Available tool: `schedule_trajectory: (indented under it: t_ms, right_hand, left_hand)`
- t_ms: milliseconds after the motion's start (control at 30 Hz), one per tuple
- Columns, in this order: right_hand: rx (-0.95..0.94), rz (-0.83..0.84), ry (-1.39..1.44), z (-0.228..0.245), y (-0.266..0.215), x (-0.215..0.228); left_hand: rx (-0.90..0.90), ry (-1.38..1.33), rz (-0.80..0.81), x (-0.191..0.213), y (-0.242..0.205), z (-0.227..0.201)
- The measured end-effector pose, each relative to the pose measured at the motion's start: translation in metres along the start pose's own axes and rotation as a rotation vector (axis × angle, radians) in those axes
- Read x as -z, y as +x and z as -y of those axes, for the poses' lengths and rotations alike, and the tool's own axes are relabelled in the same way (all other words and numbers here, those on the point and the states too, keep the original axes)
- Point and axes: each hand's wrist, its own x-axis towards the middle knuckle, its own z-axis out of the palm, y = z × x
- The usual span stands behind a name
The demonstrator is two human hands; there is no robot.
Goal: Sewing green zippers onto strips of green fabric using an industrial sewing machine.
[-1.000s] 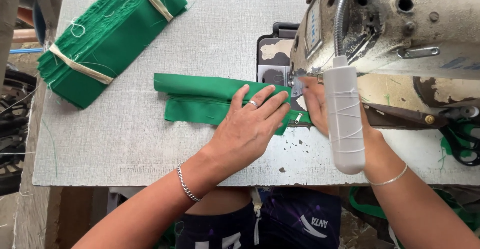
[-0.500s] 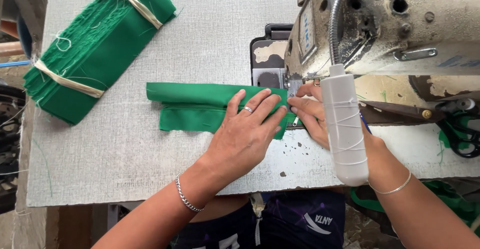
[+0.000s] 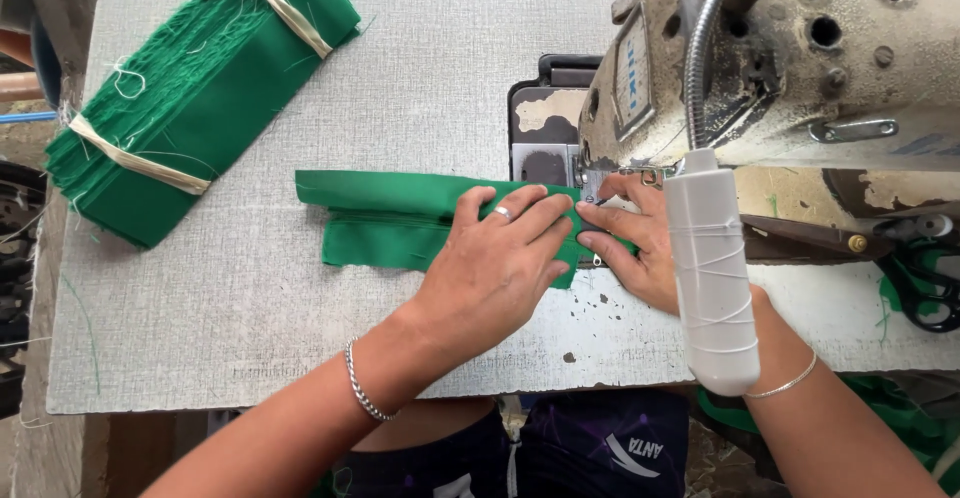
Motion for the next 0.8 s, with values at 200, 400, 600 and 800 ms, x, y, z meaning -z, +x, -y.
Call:
schedule_trajectory:
  t_ms: [200,400,600,800]
  right_hand:
    - [-0.1,-0.062,-0.035,-0.005,-0.003,-0.002]
    - [-0.769,-0.017,0.061,-0.019,-0.023,-0.02]
    - [-0.114,-0.165,-0.469,0.019,-0.006,-0.008]
    - [-0.615,0.006,-0.045,0.058,0.023,0.0]
  left_hand:
    - [-0.228,0.156,0.009,0.013,0.015,0.014]
    - [-0.321,0.06,0.054,0.02,0.017,0.01]
    - [-0.227,0.121,0.031,0.015,0.006,0.001]
    - [-0.172,0.087,-0.002,0.006,-0.004,0.004]
